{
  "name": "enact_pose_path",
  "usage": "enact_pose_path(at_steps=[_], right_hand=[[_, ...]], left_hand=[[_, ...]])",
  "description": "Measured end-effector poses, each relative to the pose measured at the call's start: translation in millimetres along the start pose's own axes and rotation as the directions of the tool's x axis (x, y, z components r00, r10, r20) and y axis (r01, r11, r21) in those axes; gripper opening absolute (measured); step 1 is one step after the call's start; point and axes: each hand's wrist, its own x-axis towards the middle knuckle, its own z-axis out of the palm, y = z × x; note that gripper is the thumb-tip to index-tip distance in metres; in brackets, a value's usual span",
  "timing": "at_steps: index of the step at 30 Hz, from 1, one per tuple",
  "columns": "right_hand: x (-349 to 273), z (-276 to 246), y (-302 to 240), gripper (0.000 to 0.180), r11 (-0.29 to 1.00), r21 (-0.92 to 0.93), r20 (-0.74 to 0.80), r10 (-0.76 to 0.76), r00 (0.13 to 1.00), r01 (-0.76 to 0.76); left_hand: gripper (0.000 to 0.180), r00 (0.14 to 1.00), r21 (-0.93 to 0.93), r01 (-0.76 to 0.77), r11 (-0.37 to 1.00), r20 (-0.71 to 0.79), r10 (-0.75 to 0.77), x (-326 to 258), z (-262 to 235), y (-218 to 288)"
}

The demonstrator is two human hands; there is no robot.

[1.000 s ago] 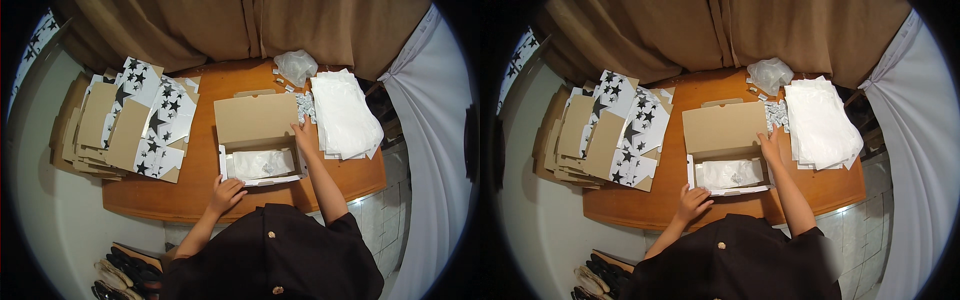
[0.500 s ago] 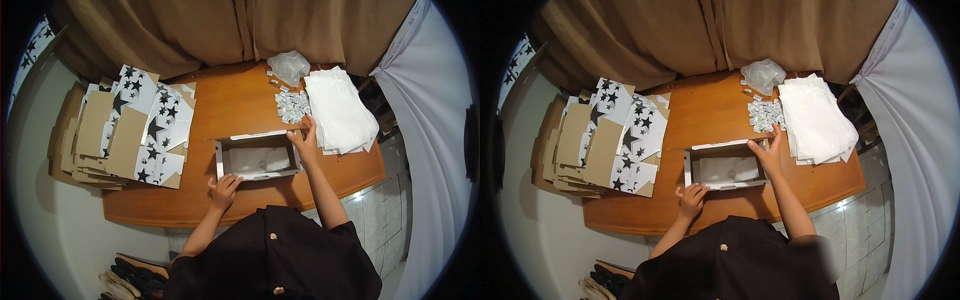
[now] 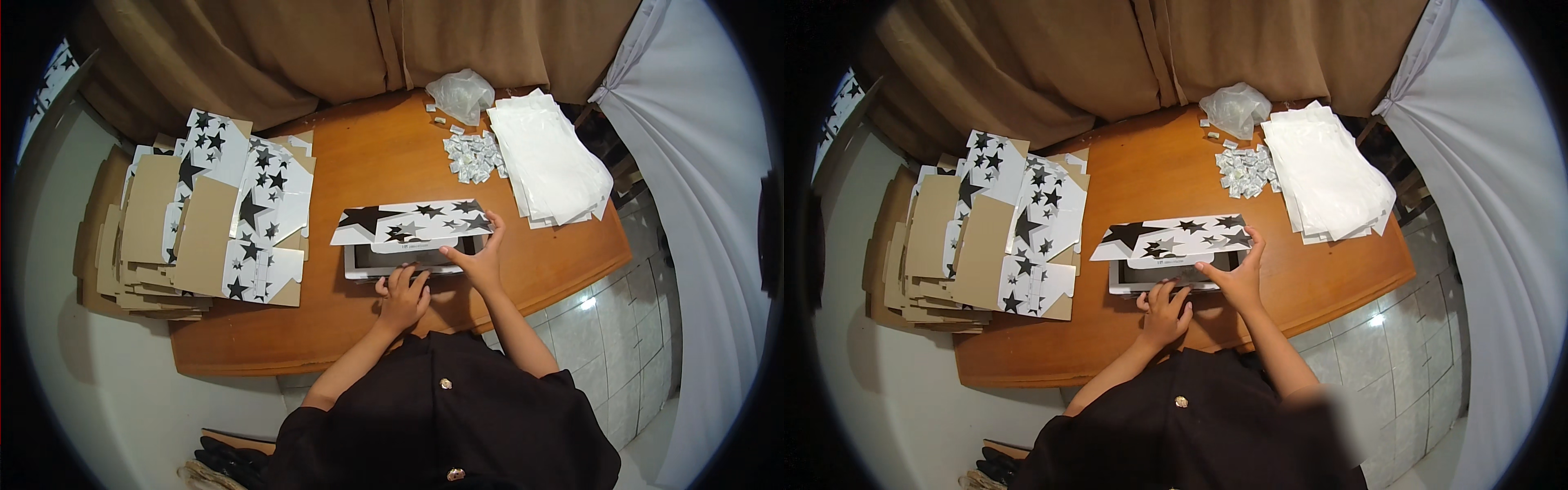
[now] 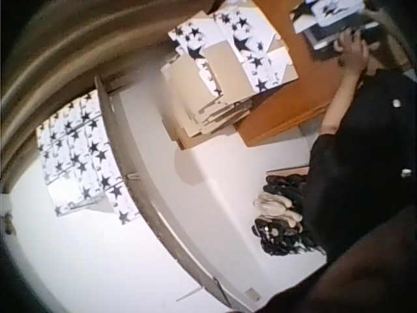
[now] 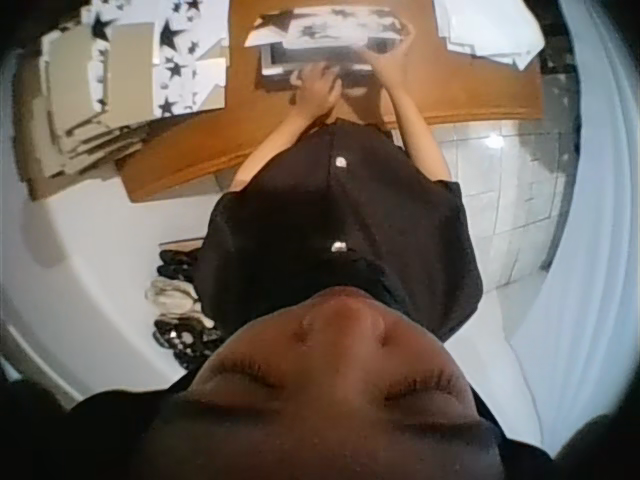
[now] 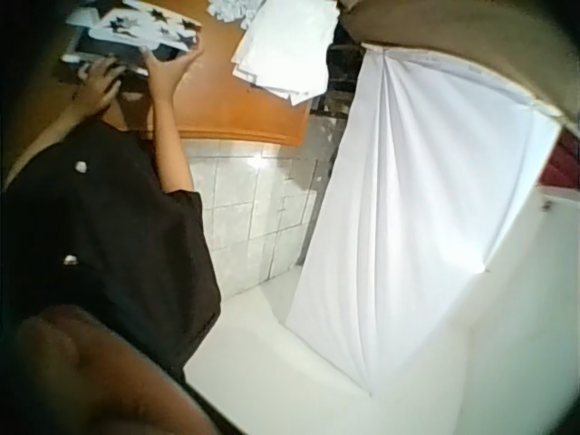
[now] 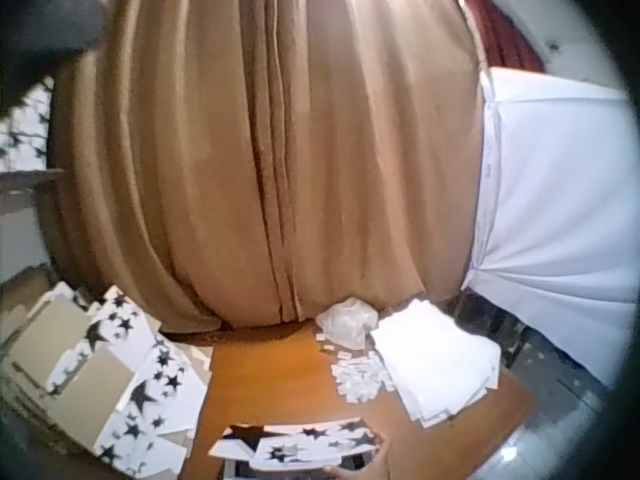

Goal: The person is folding flat cardboard sheets into shoe boxes, placing tissue paper inside, and stacking them on a shelf.

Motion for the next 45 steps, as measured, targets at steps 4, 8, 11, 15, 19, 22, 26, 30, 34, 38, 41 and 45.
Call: enact_pose_path(at_steps=[4,8,11,15,19,22,26,30,34,38,41,45], right_hand=[[-16.8,-8.2,23.4,0.090,0.964,-0.246,-0.036,-0.113,0.993,0.101],[-39.4,-8.2,29.1,0.074,0.830,-0.551,-0.017,-0.115,0.993,0.087],[-46.1,-7.9,36.4,0.063,0.766,-0.641,-0.002,-0.071,0.997,0.053],[-50.0,-9.2,43.0,0.063,0.799,-0.599,0.011,-0.066,0.998,0.060],[-50.6,-12.4,53.3,0.059,0.838,-0.540,0.029,-0.069,0.997,0.073],[-48.7,-16.1,61.8,0.056,0.848,-0.514,0.035,-0.130,0.991,0.130],[-50.3,-16.0,48.4,0.055,0.837,-0.528,0.068,-0.127,0.990,0.143],[-57.9,-16.5,45.7,0.049,0.411,-0.877,0.128,-0.303,0.944,0.251],[-59.6,-22.3,68.7,0.041,0.462,-0.784,0.295,-0.309,0.904,0.414],[-59.2,-23.5,73.5,0.040,0.418,-0.786,0.309,-0.370,0.876,0.454],[-56.8,-22.1,72.1,0.038,0.432,-0.774,0.296,-0.400,0.867,0.463],[-56.2,-22.5,66.9,0.035,0.423,-0.749,0.302,-0.467,0.831,0.510]], left_hand=[[0.038,0.997,0.030,-0.058,0.998,-0.051,0.059,-5.6,-10.9,-3.9],[0.039,0.995,0.048,-0.084,0.995,-0.052,0.087,-20.3,-14.4,-11.8],[0.040,0.991,0.100,-0.123,0.987,-0.048,0.128,-29.5,-20.5,-20.5],[0.038,0.986,0.117,-0.099,0.988,-0.120,0.113,-31.2,-26.5,-33.2],[0.039,0.956,0.199,0.067,0.978,-0.293,-0.006,-15.8,-29.6,-56.3],[0.042,0.991,0.131,0.028,0.991,-0.131,-0.011,0.4,-40.3,-69.5],[0.038,0.999,0.088,-0.034,0.996,-0.010,0.035,-6.8,-36.8,-76.1],[0.038,1.000,0.033,0.005,0.999,-0.007,-0.005,-7.4,-34.1,-73.7],[0.038,0.999,-0.009,0.028,1.000,-0.036,-0.029,-9.3,-29.8,-71.2],[0.037,0.997,-0.047,0.039,0.998,-0.065,-0.042,-12.6,-25.6,-73.0],[0.037,0.996,-0.034,0.039,0.999,-0.073,-0.041,-8.9,-26.5,-72.0],[0.034,0.997,-0.020,0.005,1.000,-0.081,-0.006,-8.7,-31.2,-71.9]])
